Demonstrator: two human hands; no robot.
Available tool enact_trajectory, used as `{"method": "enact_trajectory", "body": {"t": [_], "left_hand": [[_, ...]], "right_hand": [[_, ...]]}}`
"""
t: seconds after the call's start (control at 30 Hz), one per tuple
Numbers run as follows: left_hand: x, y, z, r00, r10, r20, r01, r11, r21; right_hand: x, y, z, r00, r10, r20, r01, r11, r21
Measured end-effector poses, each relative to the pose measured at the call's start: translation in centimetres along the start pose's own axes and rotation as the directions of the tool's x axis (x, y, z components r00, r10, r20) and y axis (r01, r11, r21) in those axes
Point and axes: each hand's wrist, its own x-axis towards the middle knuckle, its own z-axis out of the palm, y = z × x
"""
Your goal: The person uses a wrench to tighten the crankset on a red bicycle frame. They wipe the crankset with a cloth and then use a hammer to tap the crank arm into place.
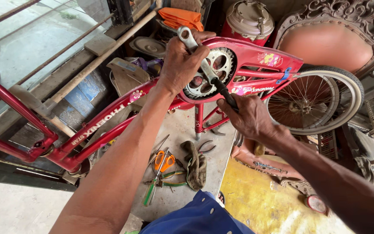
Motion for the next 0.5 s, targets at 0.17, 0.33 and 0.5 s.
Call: {"method": "enact_trajectory", "body": {"t": [0.17, 0.33, 0.5], "left_hand": [[-0.1, 0.2, 0.0, 0.999, -0.048, 0.004, 0.048, 0.997, 0.061], [0.0, 0.3, 0.0, 1.0, -0.016, 0.016, 0.016, 1.0, -0.003], [-0.1, 0.1, 0.0, 0.999, -0.036, 0.015, 0.036, 0.999, 0.011]], "right_hand": [[1.2, 0.1, -1.3, 0.988, -0.113, 0.11, 0.13, 0.977, -0.168], [1.7, -0.2, -2.1, 0.979, -0.153, 0.132, 0.179, 0.96, -0.214], [2.3, -1.1, -3.1, 0.96, -0.124, 0.25, 0.211, 0.909, -0.36]]}}
